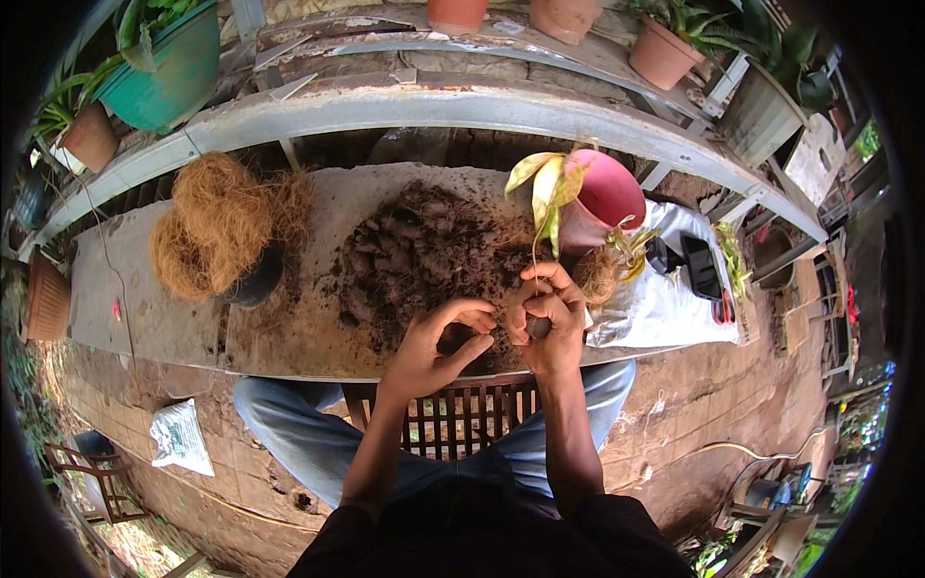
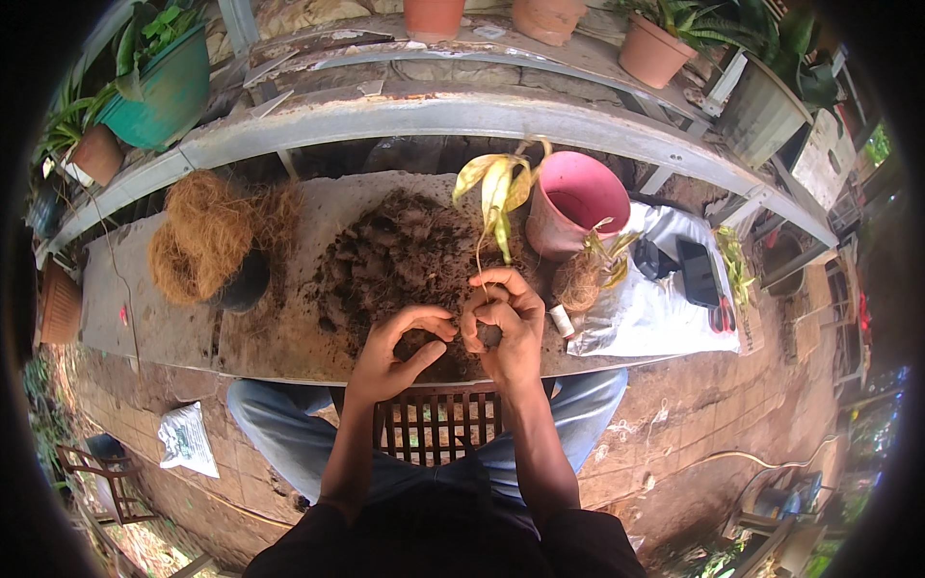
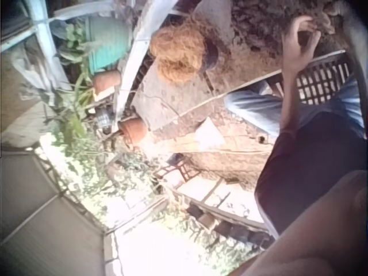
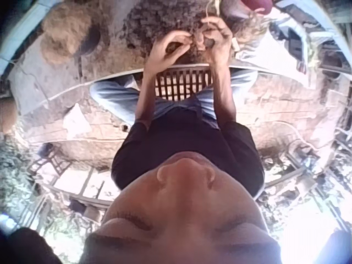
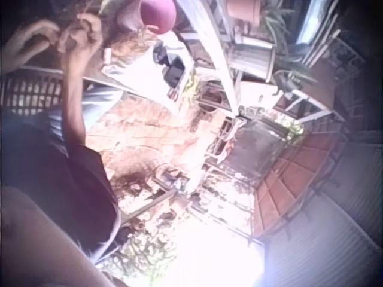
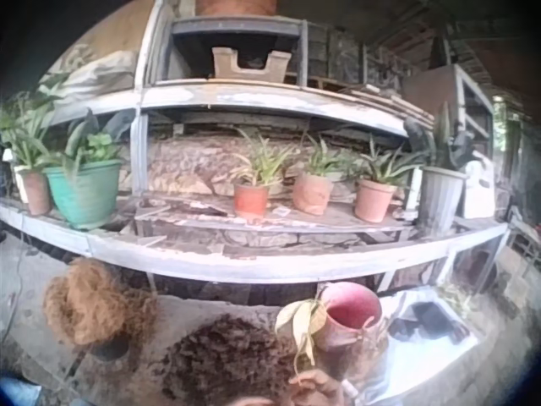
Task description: The person sits at a workbench and repeatedly forms small balls of soil or compost by hand. They then pick up a small plant cutting and wrap its roots with the soil balls, preparing it for planting.
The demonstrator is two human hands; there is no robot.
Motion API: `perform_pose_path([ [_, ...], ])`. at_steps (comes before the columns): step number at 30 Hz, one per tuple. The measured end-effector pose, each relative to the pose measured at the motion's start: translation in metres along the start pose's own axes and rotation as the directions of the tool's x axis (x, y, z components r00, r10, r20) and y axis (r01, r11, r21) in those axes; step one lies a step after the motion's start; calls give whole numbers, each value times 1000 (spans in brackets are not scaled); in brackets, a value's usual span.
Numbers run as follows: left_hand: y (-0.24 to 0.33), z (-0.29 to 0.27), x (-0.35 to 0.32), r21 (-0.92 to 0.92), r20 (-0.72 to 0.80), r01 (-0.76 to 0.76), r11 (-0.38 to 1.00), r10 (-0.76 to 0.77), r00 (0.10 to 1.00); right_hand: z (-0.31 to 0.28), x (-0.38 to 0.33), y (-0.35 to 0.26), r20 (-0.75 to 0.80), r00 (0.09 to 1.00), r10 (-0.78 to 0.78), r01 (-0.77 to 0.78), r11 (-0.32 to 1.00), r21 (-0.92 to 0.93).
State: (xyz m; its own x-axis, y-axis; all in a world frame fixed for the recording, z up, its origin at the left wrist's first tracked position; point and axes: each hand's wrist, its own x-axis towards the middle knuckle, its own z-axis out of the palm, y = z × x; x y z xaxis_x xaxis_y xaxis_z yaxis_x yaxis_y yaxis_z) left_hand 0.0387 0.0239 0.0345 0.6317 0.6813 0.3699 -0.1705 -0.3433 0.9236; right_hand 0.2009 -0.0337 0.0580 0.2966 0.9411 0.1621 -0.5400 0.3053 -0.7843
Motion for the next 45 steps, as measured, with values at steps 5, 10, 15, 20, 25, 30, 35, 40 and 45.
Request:
perform_pose_path([
  [5,-4,-3,-1,18,0,-15,1000,15,1000,7,-3,0,29,988,-154,156,957,-244],
  [10,-6,-4,-2,67,-3,-27,997,27,1000,9,-5,-3,155,953,-261,302,766,-568],
  [15,-2,-4,-1,53,2,-52,997,52,999,18,-7,-7,244,926,-289,377,667,-643],
  [20,-7,-3,-2,30,-22,-4,1000,5,1000,13,-17,-1,-81,995,53,-82,909,-409],
  [25,-9,-6,0,8,-41,17,1000,-17,999,11,-3,2,120,993,4,20,981,-194],
  [30,-10,-6,-1,-25,-64,12,1000,-14,998,-9,-2,16,113,991,67,-71,997,31],
  [35,-15,-6,-5,-24,-124,31,999,-34,992,8,1,12,-47,985,164,-160,983,85],
  [40,-12,-6,-2,-24,-99,26,999,-28,995,0,6,11,146,972,186,-221,930,292],
  [45,-12,-5,-2,-42,-102,33,999,-37,994,-10,7,18,61,974,216,-225,944,241],
])
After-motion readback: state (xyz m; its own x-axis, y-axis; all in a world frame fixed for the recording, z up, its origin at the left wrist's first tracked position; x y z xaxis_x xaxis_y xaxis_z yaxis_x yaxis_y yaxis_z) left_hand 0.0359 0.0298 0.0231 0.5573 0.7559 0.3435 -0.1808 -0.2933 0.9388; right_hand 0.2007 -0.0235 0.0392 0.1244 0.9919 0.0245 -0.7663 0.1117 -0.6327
